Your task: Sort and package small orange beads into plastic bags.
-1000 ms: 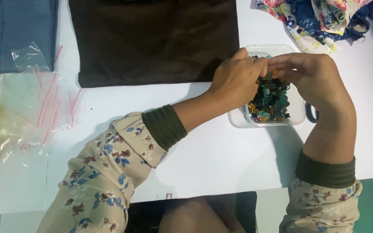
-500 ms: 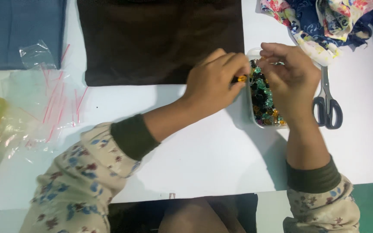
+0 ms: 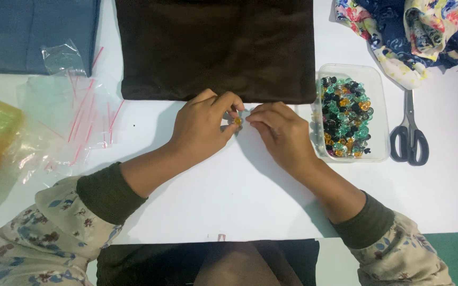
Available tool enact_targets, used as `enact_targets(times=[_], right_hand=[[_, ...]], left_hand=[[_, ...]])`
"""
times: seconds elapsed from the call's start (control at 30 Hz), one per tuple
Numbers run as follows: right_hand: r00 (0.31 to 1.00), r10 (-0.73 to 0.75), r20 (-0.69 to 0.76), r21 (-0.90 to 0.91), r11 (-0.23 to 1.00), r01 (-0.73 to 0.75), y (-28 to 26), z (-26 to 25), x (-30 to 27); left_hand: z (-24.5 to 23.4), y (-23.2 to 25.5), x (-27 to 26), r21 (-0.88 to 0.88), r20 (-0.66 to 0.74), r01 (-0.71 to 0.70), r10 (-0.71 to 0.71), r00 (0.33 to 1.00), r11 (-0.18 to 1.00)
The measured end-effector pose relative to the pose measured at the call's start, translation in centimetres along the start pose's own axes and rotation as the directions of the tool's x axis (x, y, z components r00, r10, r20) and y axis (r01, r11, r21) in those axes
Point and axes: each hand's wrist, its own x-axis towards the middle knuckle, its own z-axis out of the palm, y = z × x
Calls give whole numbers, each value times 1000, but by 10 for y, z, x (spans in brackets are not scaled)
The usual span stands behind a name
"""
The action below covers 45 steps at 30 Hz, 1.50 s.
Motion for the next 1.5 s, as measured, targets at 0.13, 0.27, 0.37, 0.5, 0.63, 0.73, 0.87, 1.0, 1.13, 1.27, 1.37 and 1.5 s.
enact_targets(times=[0.13, 0.27, 0.37, 0.5, 0.63, 0.73, 0.87, 1.0, 1.13, 1.27, 1.37, 1.5], right_hand=[[999, -7, 51, -77, 997, 11, -1, 6, -1], [996, 21, 84, -103, 995, -13, 5, 7, -5], [994, 58, 89, -79, 996, -52, 1, 6, -4], [989, 100, 106, -40, 995, -97, 2, 5, -5], [989, 102, 111, -34, 995, -99, 2, 5, -7], [981, 140, 136, -45, 990, -135, 2, 4, -6], [984, 132, 123, -38, 991, -128, 3, 5, -7], [990, 102, 98, -82, 992, -94, 1, 4, -6], [997, -72, 3, -131, 989, 72, -10, -6, 4], [978, -193, -84, -244, 955, 168, -19, -26, 13], [969, -212, -129, -336, 928, 158, -9, -46, 15], [985, -99, -140, -522, 853, 12, 31, -82, 6]], left_hand=[[6, -4, -1, -30, 25, 70, -70, 997, 997], [8, -2, 1, -99, 14, 114, -113, 993, 989], [7, 0, 1, -125, 20, 136, -134, 991, 983], [7, 2, 2, -139, 39, 176, -172, 984, 975], [5, 4, 2, -146, 56, 185, -178, 982, 972], [7, 2, 2, -118, 69, 196, -189, 980, 973], [8, 3, 1, -133, 65, 198, -191, 979, 971], [3, 9, 2, -112, 74, 212, -205, 976, 971], [0, 14, 5, -138, 2, 140, -141, 990, 980], [8, 28, 15, -165, -98, 60, -77, 992, 984], [27, 39, 28, -190, -145, 26, -54, 988, 982], [61, 55, 51, -127, -191, -68, 43, 981, 990]])
